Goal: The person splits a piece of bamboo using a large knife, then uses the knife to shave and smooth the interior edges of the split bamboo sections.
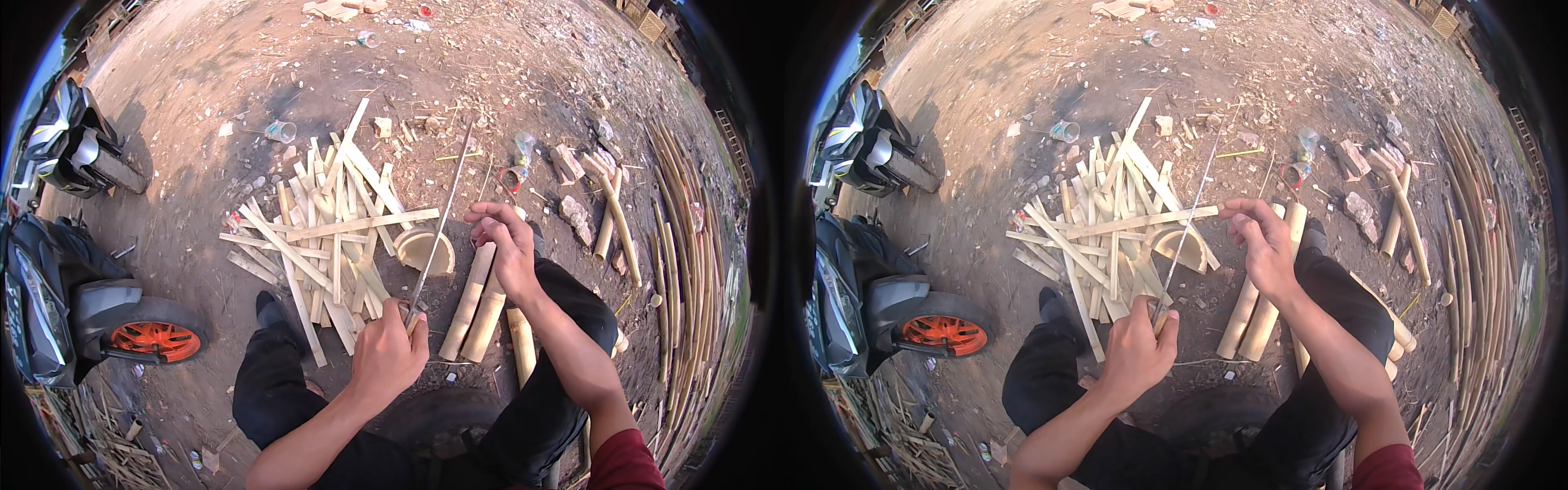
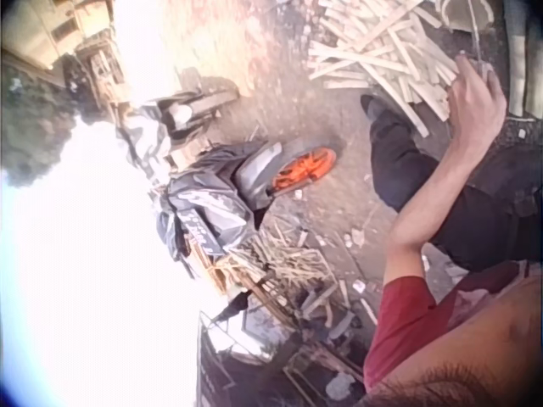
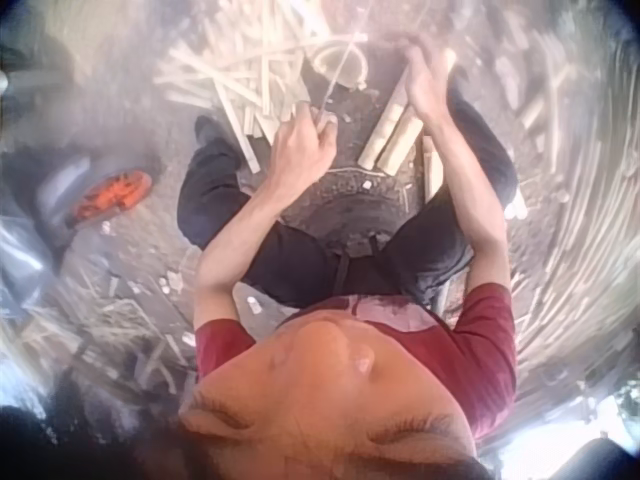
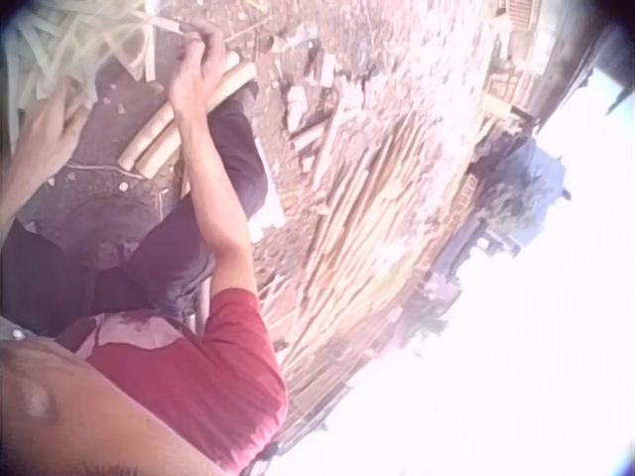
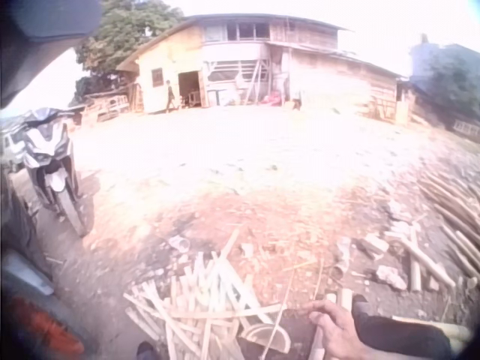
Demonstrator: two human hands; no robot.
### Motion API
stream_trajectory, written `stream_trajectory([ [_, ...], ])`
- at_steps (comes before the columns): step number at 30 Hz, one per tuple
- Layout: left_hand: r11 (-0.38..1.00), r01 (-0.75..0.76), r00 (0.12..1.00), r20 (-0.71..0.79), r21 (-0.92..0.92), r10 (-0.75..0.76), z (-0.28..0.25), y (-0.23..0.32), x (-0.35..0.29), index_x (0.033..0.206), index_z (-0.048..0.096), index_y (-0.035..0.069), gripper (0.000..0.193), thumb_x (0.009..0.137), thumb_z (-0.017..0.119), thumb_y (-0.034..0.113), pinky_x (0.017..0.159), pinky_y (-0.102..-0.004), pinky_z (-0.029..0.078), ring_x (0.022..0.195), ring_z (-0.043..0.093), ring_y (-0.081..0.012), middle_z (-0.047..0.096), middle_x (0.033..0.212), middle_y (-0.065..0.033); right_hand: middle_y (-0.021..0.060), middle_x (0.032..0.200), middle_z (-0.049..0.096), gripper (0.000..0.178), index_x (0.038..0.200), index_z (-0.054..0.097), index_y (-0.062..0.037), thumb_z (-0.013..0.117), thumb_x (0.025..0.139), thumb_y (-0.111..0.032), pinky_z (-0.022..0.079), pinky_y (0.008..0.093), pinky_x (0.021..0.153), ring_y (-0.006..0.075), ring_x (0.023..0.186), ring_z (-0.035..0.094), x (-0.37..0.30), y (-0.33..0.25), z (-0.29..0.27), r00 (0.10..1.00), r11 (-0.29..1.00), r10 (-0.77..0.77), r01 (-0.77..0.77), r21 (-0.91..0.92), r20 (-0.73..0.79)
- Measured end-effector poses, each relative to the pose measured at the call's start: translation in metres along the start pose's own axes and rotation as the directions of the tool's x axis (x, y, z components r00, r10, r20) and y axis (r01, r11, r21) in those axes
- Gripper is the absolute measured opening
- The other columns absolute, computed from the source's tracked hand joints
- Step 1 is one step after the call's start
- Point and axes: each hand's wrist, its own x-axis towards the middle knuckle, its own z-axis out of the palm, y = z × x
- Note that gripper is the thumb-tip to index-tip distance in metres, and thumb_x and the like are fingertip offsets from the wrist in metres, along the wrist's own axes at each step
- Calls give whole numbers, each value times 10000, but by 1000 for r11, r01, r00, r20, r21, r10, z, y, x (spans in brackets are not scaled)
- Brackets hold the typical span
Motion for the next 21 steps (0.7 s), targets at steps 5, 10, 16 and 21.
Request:
stream_trajectory([
  [5,999,30,1000,-1,-10,-30,3,-5,-1,1061,573,-69,260,960,655,156,594,-520,514,641,672,-474,631,641,-247,71,1053,719,269,1214,646,-6,610,1020,-188,494,280,806,100,893,610,-6,1,3,1000,999,3,-3,-52,4],
  [10,999,37,999,20,6,-37,-3,-5,4,1052,566,-80,268,909,664,124,604,-528,521,641,668,-481,641,657,-262,43,1016,698,316,1212,659,-7,684,992,-231,512,297,750,103,876,617,-9,11,12,996,995,30,-21,-98,88],
  [16,998,35,998,55,53,-38,-15,-9,7,1118,549,-116,391,874,671,163,656,-549,556,674,686,-480,657,665,-256,116,1120,687,383,1193,690,-39,802,853,-174,545,307,703,169,893,647,-14,-10,25,916,835,-315,392,-387,248],
  [21,992,62,994,83,113,-72,-29,-5,9,1183,554,-119,452,877,669,193,674,-547,560,715,693,-484,663,692,-267,110,1120,695,356,1211,684,-33,771,902,-185,545,312,724,152,898,648,-16,-12,31,944,886,-233,305,-350,232],
])
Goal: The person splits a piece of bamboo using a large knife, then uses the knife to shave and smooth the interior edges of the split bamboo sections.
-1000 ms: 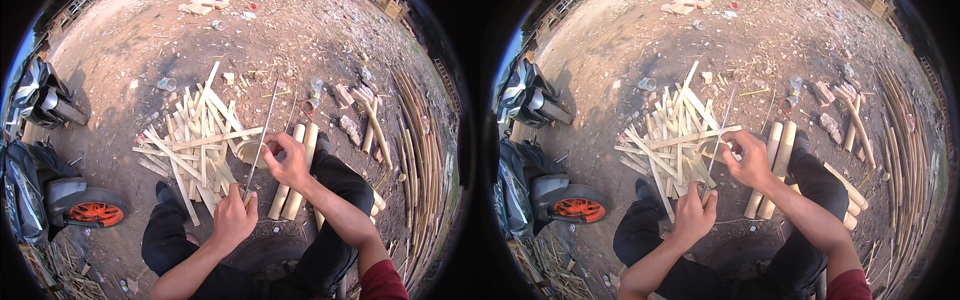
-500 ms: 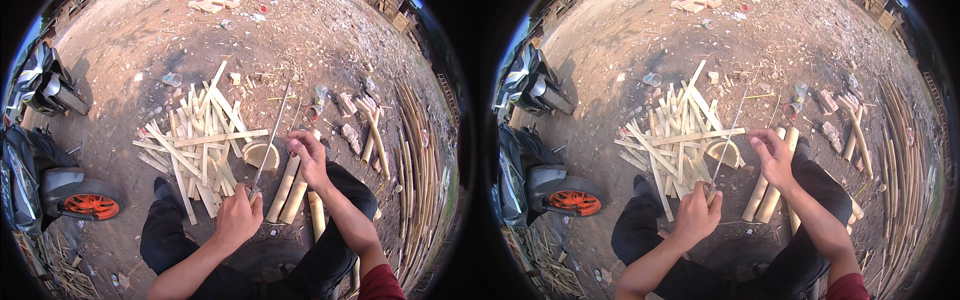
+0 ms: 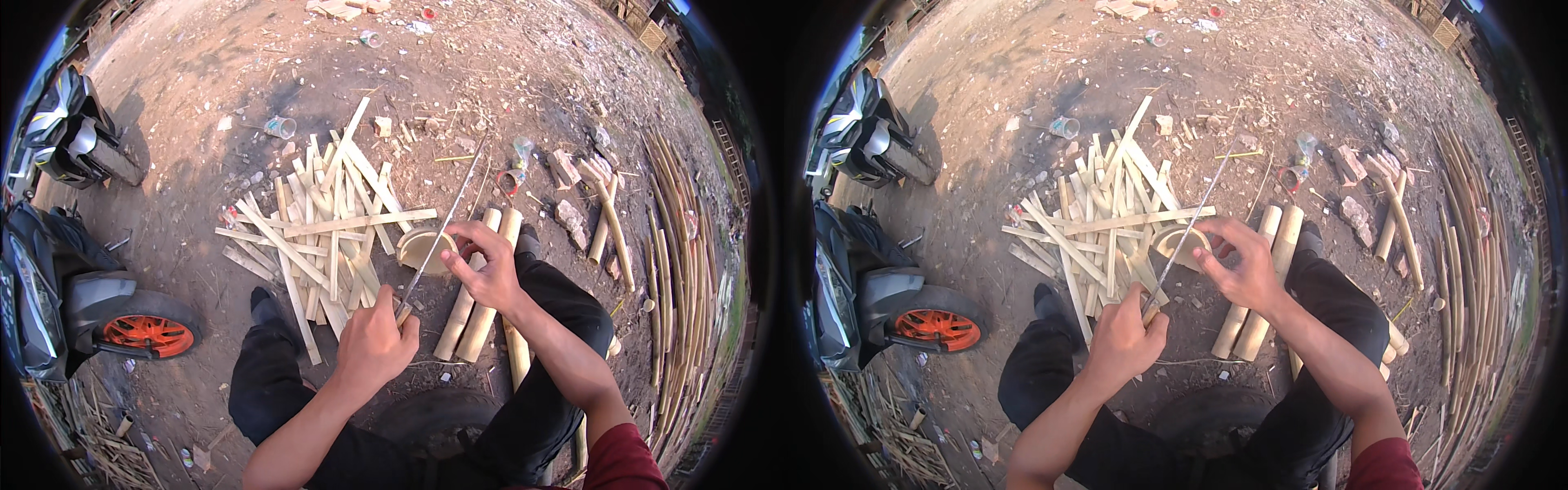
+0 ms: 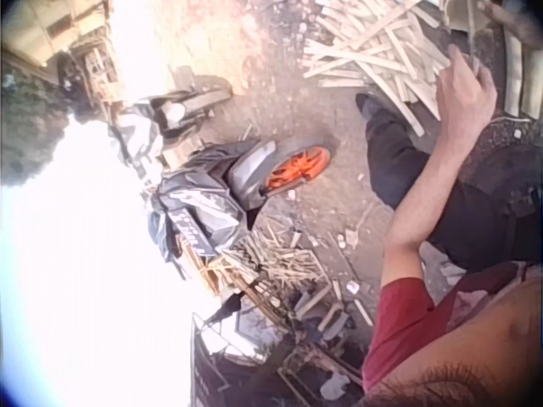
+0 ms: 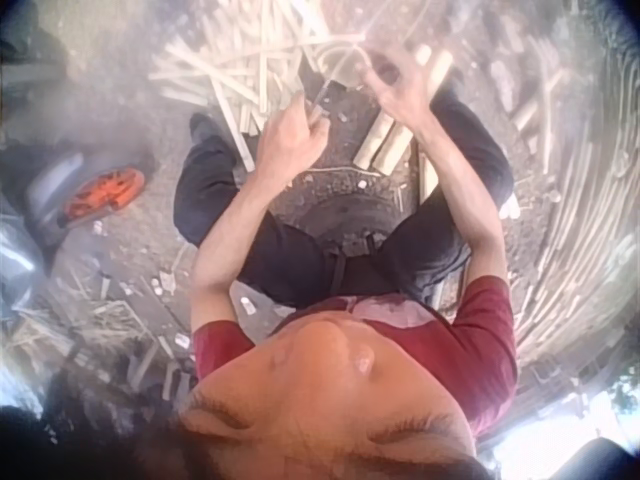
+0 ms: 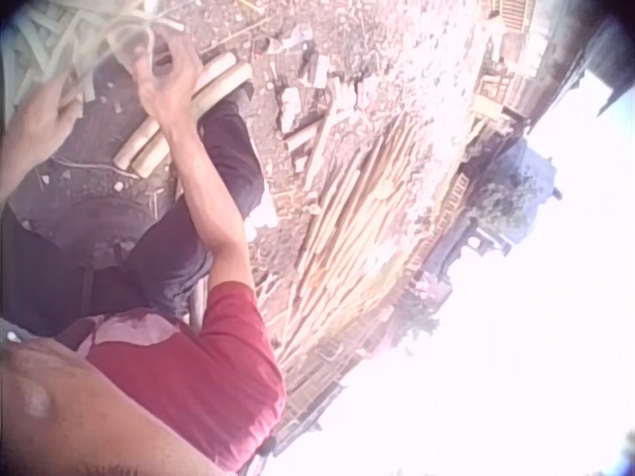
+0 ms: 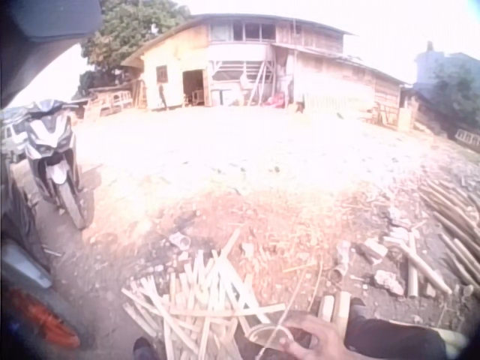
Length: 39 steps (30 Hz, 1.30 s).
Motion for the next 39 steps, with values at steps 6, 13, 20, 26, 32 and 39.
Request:
stream_trajectory([
  [6,996,89,994,65,-12,-88,-2,-1,8,1193,560,-110,456,883,658,209,713,-547,561,746,700,-484,682,739,-278,114,1109,726,397,1259,649,-4,674,1005,-309,557,332,758,178,889,669,11,70,-16,929,930,321,-272,248,-185],
  [13,992,116,993,17,-51,-115,2,-1,11,1148,576,-99,390,870,629,169,706,-527,523,715,678,-477,652,714,-293,310,1499,422,1146,1503,288,55,880,672,-466,373,513,1165,450,1415,415,-170,235,39,173,80,879,-972,-219,-445],
  [20,996,80,996,34,-26,-79,7,-16,11,1115,588,-98,397,882,652,218,737,-554,550,765,679,-509,663,736,-308,174,1550,441,1342,1629,152,-83,932,572,-355,479,460,1112,354,1372,514,-290,286,102,235,165,908,-962,-219,-348],
  [26,998,31,999,-36,-53,-33,5,-24,-3,963,596,-84,327,885,658,227,678,-560,568,735,683,-513,659,712,-299,113,1114,649,573,1265,555,-64,765,751,-203,603,457,816,278,991,667,-265,267,87,247,157,959,-870,467,138],
  [32,994,-77,992,-108,-81,68,11,-26,3,879,658,-95,308,867,681,211,671,-547,599,762,715,-499,692,784,-325,133,1046,641,515,1241,559,-29,678,782,-230,590,465,800,296,913,661,-162,146,19,356,21,890,-656,754,284],
  [39,988,-143,970,-189,59,152,16,-21,9,915,684,-79,266,860,726,177,732,-526,605,821,728,-470,711,835,-311,144,1150,663,588,1311,565,41,813,865,-251,541,369,881,215,1002,663,-72,-61,-156,798,920,375,-256,298,-471],
])
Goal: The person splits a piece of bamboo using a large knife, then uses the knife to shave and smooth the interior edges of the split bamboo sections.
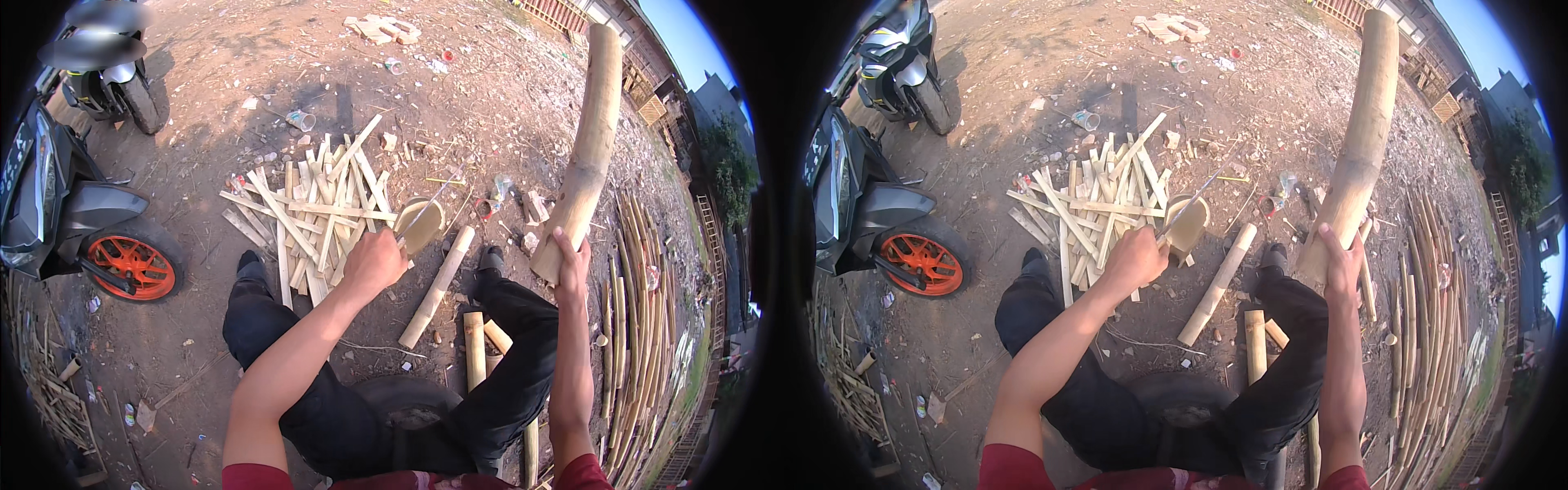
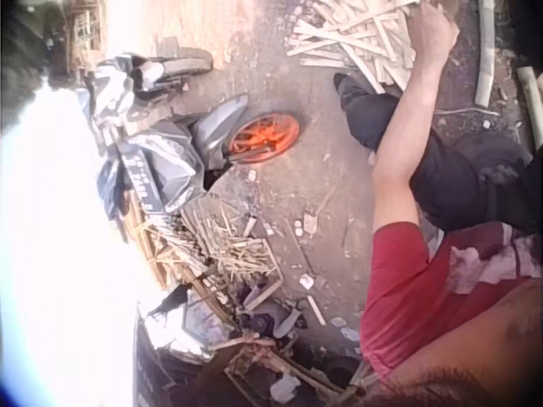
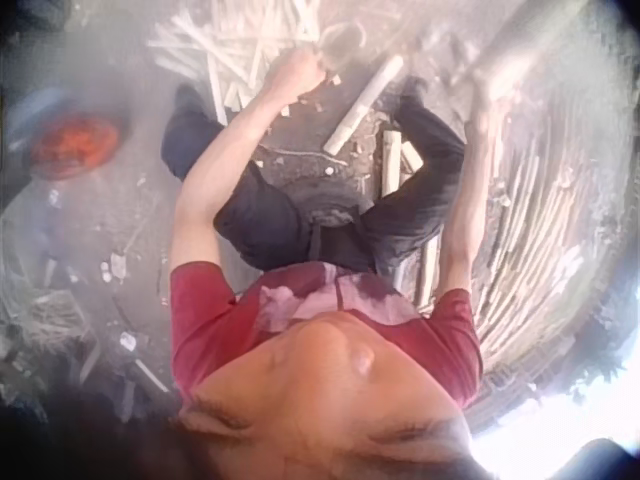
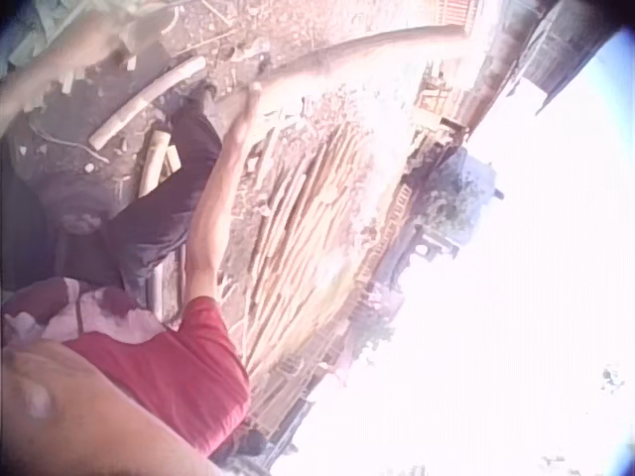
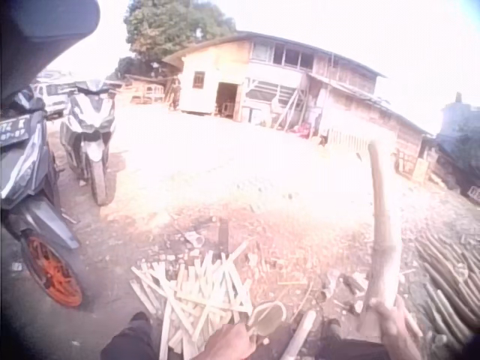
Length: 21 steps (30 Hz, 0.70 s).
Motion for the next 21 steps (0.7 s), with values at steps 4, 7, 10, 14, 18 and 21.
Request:
stream_trajectory([
  [4,991,107,991,76,78,-113,-5,10,-1,998,689,-54,275,877,700,193,818,-534,588,924,720,-460,725,929,-288,167,1141,656,665,1338,510,78,822,815,-189,540,382,894,246,1008,672,33,-188,-31,862,861,-506,506,-44,1],
  [7,982,156,984,73,102,-164,-6,12,-6,1029,681,-60,296,880,686,196,861,-531,576,973,708,-458,719,987,-298,157,1156,660,646,1310,537,58,831,788,-183,555,403,917,262,1049,674,48,-284,-70,677,682,-731,722,-118,-84],
  [10,982,158,983,74,106,-166,-16,15,-10,1037,678,-61,304,876,681,196,873,-523,570,995,700,-460,714,1003,-301,240,1213,665,714,1387,451,75,777,807,-182,577,463,972,339,1106,689,24,-317,-80,592,597,-802,793,-119,-83],
  [14,985,141,986,69,101,-149,-8,9,-6,1029,678,-65,301,869,682,190,866,-526,571,976,703,-463,711,985,-305,238,1181,668,727,1349,478,81,784,739,-170,576,455,959,342,1065,695,-27,-237,-19,658,656,-752,753,-46,46],
  [18,990,98,992,75,105,-106,-12,5,-4,1011,686,-70,287,863,676,176,858,-527,575,960,706,-469,710,988,-314,192,1124,702,805,1296,586,30,876,599,-250,530,412,962,314,1050,693,-60,-37,33,887,831,-210,383,-402,412],
  [21,982,137,977,148,128,-156,-3,14,-5,1040,687,-64,308,859,687,185,891,-526,568,1012,698,-463,710,1046,-305,253,1197,702,895,1332,595,10,875,567,-362,528,446,993,400,1122,684,-58,27,25,844,607,299,192,-771,446],
])
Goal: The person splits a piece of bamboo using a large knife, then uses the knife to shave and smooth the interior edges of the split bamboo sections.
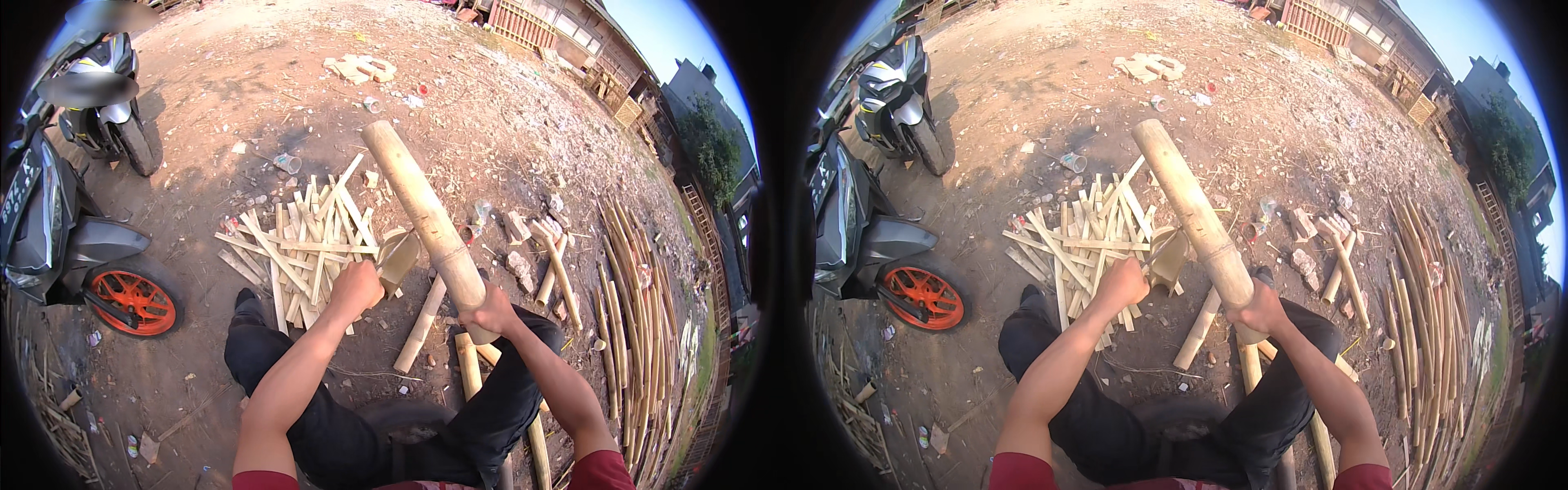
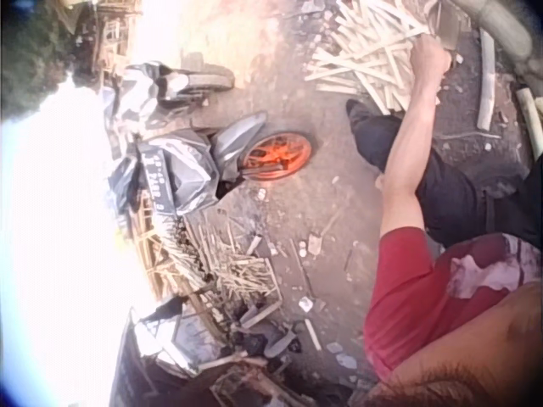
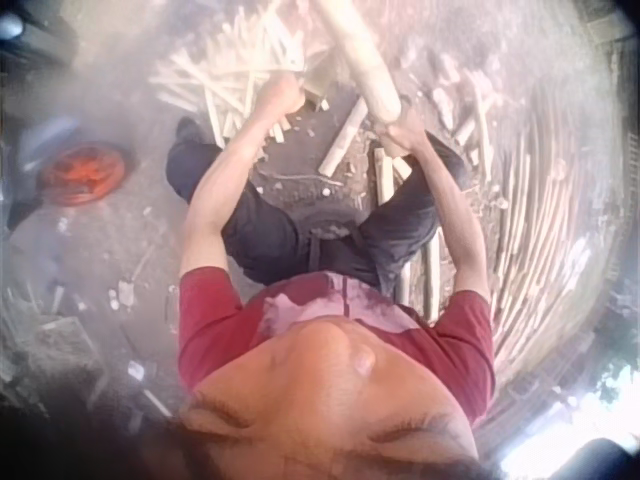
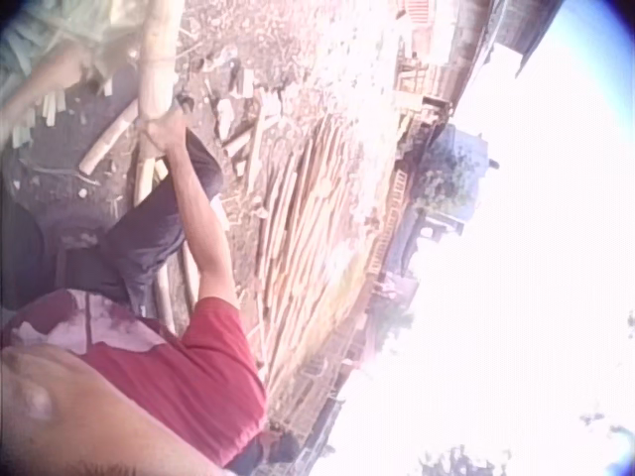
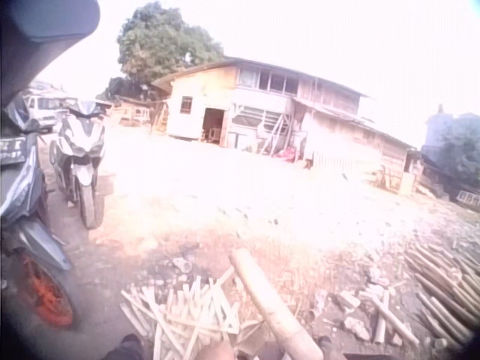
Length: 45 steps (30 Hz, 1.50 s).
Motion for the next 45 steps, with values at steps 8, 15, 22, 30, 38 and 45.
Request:
stream_trajectory([
  [8,1000,18,1000,-20,-3,-18,0,-8,6,1008,720,-35,251,874,652,165,871,-526,579,1006,711,-452,729,1042,-282,118,1024,705,696,1194,607,37,852,586,-196,553,373,849,219,889,691,-25,-98,-142,854,916,-326,391,86,-406],
  [15,999,36,999,-37,8,-36,1,-5,11,1003,725,-29,270,878,684,207,847,-515,589,980,721,-438,736,1011,-272,200,1167,698,667,1308,570,77,800,758,-223,561,411,958,291,1063,703,-56,-153,-314,328,721,-495,672,-170,-805],
  [22,991,130,990,62,-30,-128,0,-10,14,1068,682,-55,388,882,699,284,870,-513,577,1005,706,-443,716,1059,-289,165,1130,699,603,1260,592,61,829,731,-102,536,398,964,264,1023,693,-4,-110,-156,377,570,-397,816,97,-837],
  [30,991,113,992,44,67,-117,36,-33,41,1041,731,-16,347,883,723,293,851,-499,589,990,719,-425,732,1031,-259,249,1134,717,770,1237,629,47,865,578,-274,552,428,945,353,1069,710,49,11,9,991,991,-1,18,134,-132],
  [38,988,151,988,2,30,-152,47,-33,42,1071,727,-15,379,895,726,320,865,-497,582,997,718,-426,732,1041,-252,137,1010,703,625,1194,594,71,859,679,-165,577,378,813,234,861,705,12,-95,-199,690,859,-341,505,87,-639],
  [45,986,160,987,-11,-45,-160,44,-43,30,1069,719,-28,386,891,719,315,868,-511,574,1011,710,-439,726,1050,-268,163,1004,715,581,1183,626,70,880,737,-203,587,361,803,251,880,726,-12,-139,-284,132,596,-339,796,-104,-931],
])
